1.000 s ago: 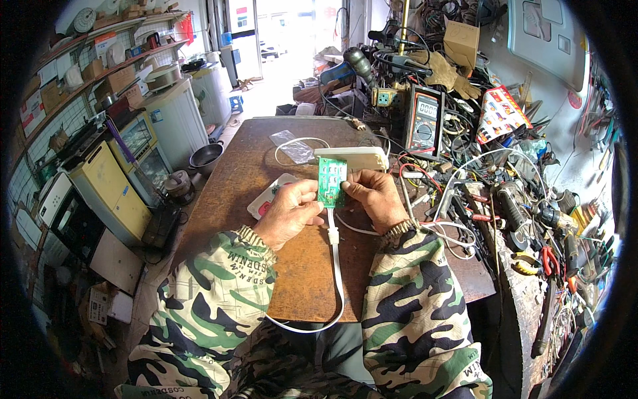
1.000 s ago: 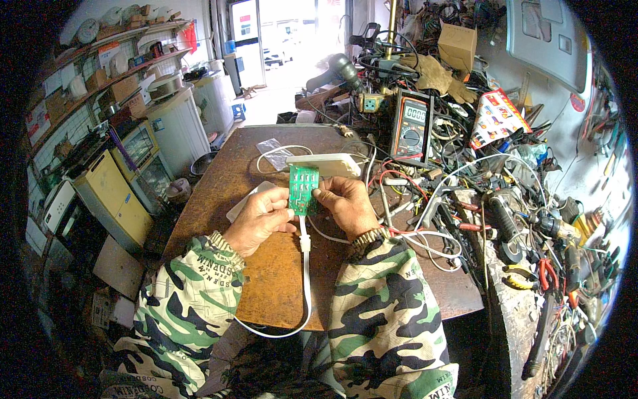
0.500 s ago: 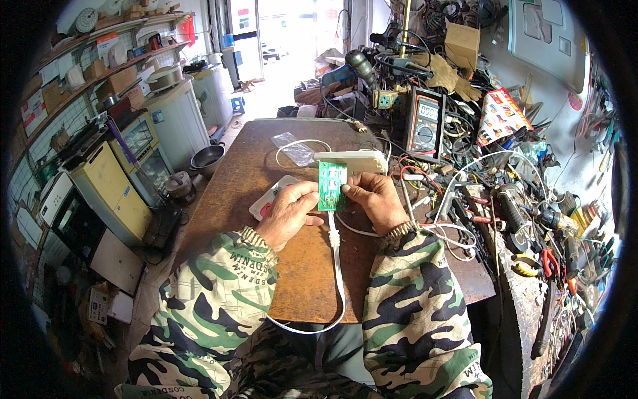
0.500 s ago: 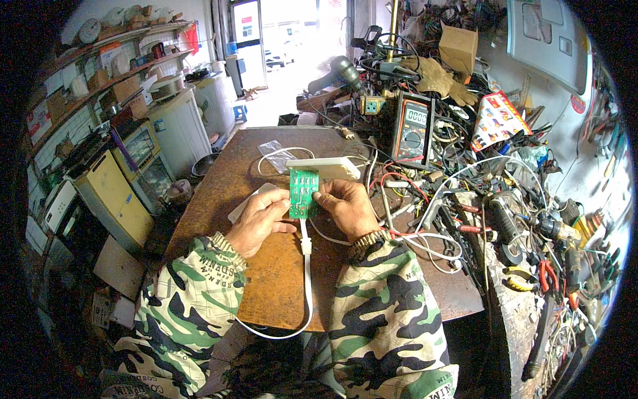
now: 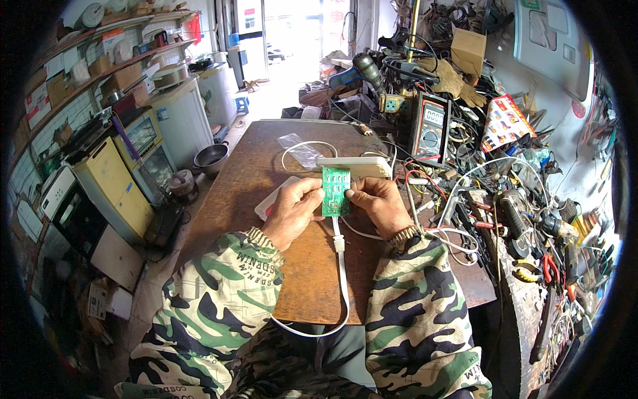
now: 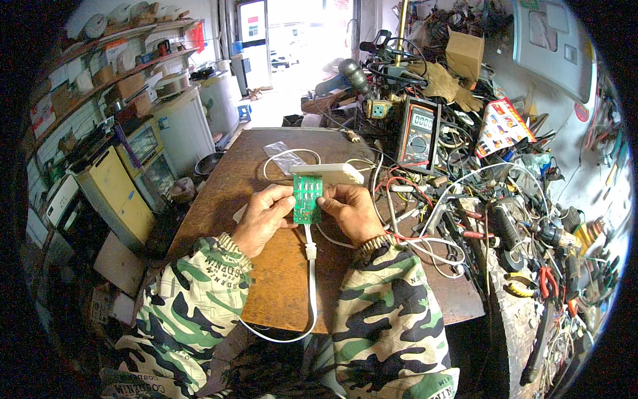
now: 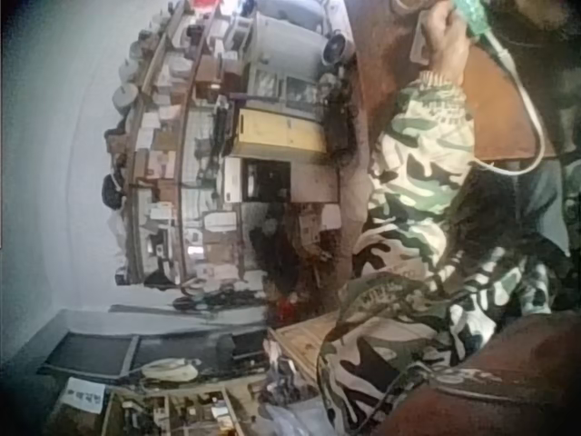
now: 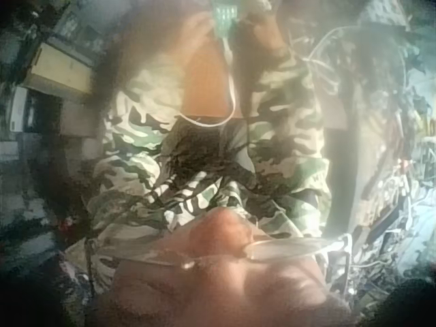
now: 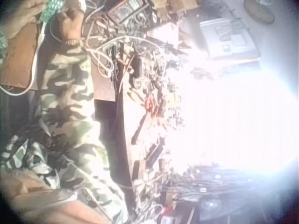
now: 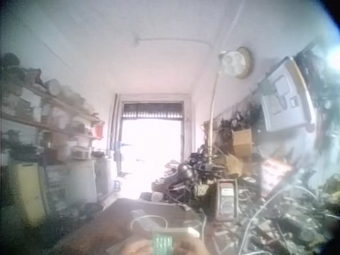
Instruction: The person holds a small green circuit board and a white plastic housing, repeatedly aligning and inserting the board into the housing. The person rotates the assembly to check fit and orientation, then removes and reinserts the board multiple times. A USB cable remains connected to the board throughout.
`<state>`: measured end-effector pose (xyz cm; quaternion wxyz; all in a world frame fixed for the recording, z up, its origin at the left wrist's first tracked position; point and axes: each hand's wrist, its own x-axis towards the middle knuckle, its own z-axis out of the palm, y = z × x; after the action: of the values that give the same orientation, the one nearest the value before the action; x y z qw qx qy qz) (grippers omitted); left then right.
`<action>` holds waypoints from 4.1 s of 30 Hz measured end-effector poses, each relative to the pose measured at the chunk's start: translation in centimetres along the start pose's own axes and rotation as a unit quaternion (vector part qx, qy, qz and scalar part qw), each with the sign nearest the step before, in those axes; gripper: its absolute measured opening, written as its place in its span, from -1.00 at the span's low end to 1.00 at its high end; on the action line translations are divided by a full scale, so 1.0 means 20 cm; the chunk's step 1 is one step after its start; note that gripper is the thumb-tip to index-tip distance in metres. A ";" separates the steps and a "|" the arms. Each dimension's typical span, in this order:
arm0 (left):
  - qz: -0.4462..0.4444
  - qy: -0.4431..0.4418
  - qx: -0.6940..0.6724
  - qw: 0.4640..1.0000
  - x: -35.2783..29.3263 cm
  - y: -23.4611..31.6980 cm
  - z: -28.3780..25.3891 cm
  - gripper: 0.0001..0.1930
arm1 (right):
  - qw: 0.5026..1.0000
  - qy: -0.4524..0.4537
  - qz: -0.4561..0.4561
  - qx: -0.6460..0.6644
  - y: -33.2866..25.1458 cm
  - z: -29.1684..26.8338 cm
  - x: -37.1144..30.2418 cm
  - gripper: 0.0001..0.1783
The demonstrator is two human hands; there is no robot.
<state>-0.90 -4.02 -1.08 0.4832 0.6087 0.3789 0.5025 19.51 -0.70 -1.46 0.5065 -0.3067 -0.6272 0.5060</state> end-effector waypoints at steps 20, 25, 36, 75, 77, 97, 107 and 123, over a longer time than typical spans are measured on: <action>0.079 0.041 0.033 0.995 0.02 -0.02 0.00 -0.74 | 0.999 -0.027 -0.008 -0.023 0.00 0.00 0.00 -0.86; 0.065 0.038 0.035 0.997 0.00 0.03 0.01 -0.76 | 1.000 -0.025 -0.008 -0.013 -0.02 0.01 -0.01 -0.87; 0.038 0.051 0.038 0.997 -0.01 0.05 0.01 -0.74 | 0.999 -0.021 0.016 -0.021 -0.03 0.01 -0.01 -0.84; 0.035 0.018 0.032 0.999 0.02 -0.01 -0.01 -0.72 | 0.999 -0.021 0.016 -0.028 0.00 -0.01 0.00 -0.88; 0.041 0.025 0.005 0.999 0.02 -0.02 0.00 -0.74 | 0.999 -0.022 0.015 -0.027 -0.01 0.00 -0.01 -0.87; 0.049 -0.002 0.065 0.997 -0.02 0.05 0.01 -0.71 | 0.996 0.055 -0.008 -0.066 0.07 0.02 0.03 -0.72; 0.047 -0.013 0.005 0.999 0.00 0.02 0.03 -0.73 | 0.995 0.069 -0.004 -0.074 0.03 0.02 0.01 -0.71; 0.029 -0.016 0.004 0.999 -0.02 0.06 0.01 -0.72 | 0.997 0.038 0.011 -0.068 0.01 0.03 0.01 -0.73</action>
<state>-0.75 -4.76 -0.11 0.4722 0.6288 0.3555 0.5052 18.81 -0.58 -1.55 0.5025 -0.3662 -0.6369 0.4558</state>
